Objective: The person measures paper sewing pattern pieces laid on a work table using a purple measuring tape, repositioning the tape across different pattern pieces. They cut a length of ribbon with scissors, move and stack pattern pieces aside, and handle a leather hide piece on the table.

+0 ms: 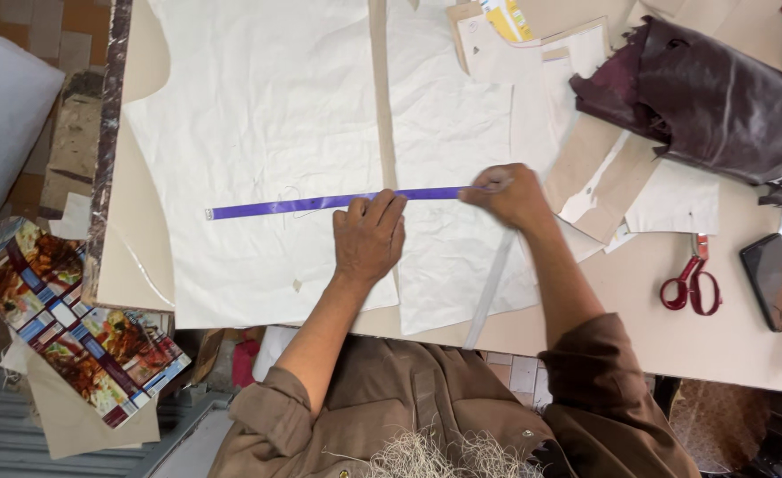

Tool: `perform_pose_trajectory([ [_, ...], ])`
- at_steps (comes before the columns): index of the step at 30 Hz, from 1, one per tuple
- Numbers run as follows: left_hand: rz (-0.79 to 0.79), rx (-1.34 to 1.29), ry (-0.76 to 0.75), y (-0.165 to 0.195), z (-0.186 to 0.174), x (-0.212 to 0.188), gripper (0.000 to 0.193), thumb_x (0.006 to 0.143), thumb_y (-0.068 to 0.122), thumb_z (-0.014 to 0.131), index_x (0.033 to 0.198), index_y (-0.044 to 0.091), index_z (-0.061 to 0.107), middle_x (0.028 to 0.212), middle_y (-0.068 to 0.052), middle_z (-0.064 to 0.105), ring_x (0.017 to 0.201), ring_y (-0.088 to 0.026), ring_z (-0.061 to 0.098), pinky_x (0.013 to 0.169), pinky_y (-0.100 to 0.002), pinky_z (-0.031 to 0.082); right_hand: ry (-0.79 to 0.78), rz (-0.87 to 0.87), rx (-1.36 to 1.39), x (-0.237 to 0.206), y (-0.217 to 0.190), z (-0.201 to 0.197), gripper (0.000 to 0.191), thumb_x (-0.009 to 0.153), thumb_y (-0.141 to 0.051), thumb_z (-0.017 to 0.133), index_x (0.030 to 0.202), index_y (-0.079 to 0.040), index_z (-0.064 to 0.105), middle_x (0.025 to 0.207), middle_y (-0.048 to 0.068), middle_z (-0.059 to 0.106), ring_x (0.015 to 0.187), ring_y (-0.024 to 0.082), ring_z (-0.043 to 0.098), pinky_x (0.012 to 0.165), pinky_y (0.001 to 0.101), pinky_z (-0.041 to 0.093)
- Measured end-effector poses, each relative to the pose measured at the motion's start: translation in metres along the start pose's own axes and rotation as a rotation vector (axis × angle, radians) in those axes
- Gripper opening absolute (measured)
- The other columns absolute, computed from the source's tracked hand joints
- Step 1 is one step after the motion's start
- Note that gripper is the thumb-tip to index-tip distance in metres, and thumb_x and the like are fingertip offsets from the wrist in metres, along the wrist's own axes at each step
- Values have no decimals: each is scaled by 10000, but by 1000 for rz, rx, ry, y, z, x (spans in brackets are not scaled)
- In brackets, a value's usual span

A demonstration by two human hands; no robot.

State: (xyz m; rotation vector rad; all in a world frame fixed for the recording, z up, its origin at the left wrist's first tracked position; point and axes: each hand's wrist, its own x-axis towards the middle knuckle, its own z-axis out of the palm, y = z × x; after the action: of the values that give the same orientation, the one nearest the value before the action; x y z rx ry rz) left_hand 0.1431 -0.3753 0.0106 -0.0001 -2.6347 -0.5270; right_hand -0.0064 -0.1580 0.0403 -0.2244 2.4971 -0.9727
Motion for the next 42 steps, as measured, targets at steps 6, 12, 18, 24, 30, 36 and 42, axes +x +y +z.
perform_pose_trajectory([
  [6, -16, 27, -14, 4, 4, 1, 308, 874, 197, 720, 1179, 150, 719, 1199, 47, 645, 896, -205, 543, 732, -397, 354, 172, 146, -238, -2, 36, -57, 320, 754, -419, 880, 854, -122, 813, 773, 56, 739, 711, 218, 685, 685, 368, 532],
  [12, -22, 51, -33, 11, 6, 3, 303, 862, 165, 717, 1164, 146, 722, 1184, 40, 652, 876, -205, 528, 745, -383, 357, 179, 182, -180, 0, 49, -55, 336, 751, -439, 882, 826, -125, 790, 727, 66, 721, 680, 228, 673, 680, 370, 530],
  [18, -36, 22, -40, 20, 6, 8, 262, 865, 132, 705, 1126, 136, 730, 1146, 33, 665, 851, -198, 510, 762, -372, 356, 159, 147, -154, 0, 55, -60, 342, 762, -446, 875, 833, -127, 775, 698, 44, 699, 659, 219, 660, 654, 371, 518],
  [24, -41, 60, -24, 22, 12, 8, 242, 859, 138, 706, 1099, 138, 736, 1117, 29, 672, 861, -199, 529, 744, -376, 354, 134, 114, -158, 6, 63, -61, 324, 763, -444, 868, 831, -142, 771, 703, 32, 702, 669, 217, 666, 655, 374, 520],
  [30, -26, 46, 8, 21, 13, 7, 255, 848, 150, 706, 1101, 140, 736, 1121, 15, 666, 897, -207, 555, 756, -383, 371, 322, -111, -186, -4, 62, -50, 273, 760, -311, 885, 901, -135, 731, 846, 31, 725, 780, 237, 687, 682, 399, 519],
  [36, -60, 61, 0, 18, 11, 0, 257, 855, 156, 710, 1110, 155, 737, 1130, 36, 672, 900, -192, 561, 773, -384, 384, 435, -387, -314, -21, 56, -28, 199, 838, -85, 813, 983, -210, 757, 1065, -5, 654, 1011, 255, 596, 855, 396, 462],
  [42, -62, 63, -1, 11, 17, -5, 268, 857, 184, 700, 1121, 160, 744, 1135, 35, 669, 892, -187, 549, 757, -382, 379, 474, -613, -609, -28, 60, -20, 282, 829, -50, 809, 1011, -266, 816, 1127, -106, 689, 1153, 245, 510, 997, 473, 290],
])
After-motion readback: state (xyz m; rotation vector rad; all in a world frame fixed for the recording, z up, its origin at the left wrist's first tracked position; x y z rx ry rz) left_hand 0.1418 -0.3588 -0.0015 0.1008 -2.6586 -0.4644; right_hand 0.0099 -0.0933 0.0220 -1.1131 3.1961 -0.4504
